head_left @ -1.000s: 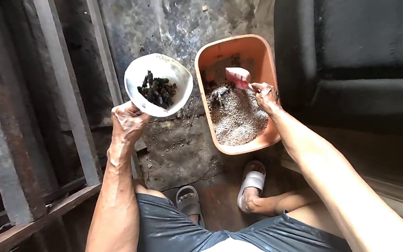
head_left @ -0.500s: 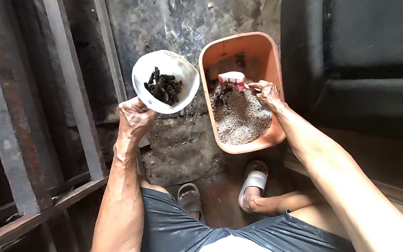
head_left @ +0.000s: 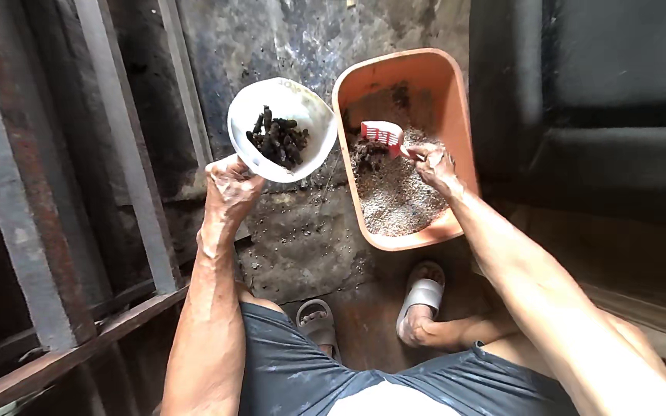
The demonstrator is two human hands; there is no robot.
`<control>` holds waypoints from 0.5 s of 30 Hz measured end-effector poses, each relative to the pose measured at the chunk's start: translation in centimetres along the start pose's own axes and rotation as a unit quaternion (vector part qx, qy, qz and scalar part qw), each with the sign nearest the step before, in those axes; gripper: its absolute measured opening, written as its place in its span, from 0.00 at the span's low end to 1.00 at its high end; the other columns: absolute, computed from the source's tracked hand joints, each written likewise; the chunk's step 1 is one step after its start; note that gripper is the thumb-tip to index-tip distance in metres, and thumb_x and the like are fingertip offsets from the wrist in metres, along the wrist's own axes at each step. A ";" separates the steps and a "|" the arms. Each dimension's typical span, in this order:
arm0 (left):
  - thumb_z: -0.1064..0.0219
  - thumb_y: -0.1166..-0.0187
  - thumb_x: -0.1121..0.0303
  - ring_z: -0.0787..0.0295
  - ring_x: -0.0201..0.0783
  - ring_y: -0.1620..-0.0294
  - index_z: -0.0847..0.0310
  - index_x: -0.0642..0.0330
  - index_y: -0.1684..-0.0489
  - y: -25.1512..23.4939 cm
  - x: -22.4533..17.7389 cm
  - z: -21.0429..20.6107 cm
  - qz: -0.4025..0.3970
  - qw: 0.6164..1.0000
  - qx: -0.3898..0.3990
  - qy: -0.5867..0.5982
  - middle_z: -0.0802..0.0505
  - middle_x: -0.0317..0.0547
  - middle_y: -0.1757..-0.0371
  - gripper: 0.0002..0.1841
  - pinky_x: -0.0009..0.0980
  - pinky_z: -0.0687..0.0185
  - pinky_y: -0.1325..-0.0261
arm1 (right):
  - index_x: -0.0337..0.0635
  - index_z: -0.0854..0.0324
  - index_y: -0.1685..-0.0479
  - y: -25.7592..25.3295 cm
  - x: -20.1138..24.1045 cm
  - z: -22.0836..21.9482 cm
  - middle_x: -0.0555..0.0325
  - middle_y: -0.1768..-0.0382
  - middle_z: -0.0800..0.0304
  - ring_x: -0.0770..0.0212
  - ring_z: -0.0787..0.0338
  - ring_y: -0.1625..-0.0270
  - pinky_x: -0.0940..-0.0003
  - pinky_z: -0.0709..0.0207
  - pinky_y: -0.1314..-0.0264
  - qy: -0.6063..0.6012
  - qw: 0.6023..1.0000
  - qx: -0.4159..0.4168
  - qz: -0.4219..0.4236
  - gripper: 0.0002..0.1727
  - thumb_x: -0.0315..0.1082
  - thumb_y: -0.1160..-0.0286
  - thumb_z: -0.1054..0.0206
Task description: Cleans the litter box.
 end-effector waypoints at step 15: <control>0.25 0.28 0.65 0.13 0.28 0.66 0.11 0.63 0.66 -0.4 -0.2 -0.3 -0.021 1.000 -0.007 0.022 0.08 0.45 0.69 0.09 0.33 0.19 0.56 | 0.47 0.13 0.34 2.8 -2.6 -3.6 0.51 0.52 0.08 0.63 0.18 0.69 0.61 0.22 0.65 -0.291 0.945 0.020 -0.149 0.16 0.35 0.15 0.36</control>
Point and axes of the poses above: each hand's wrist, its own y-axis away from the middle knuckle, its own z-axis out of the back of the hand, x = y × z, the point moved 8 cm from there along -y, towards the middle knuckle
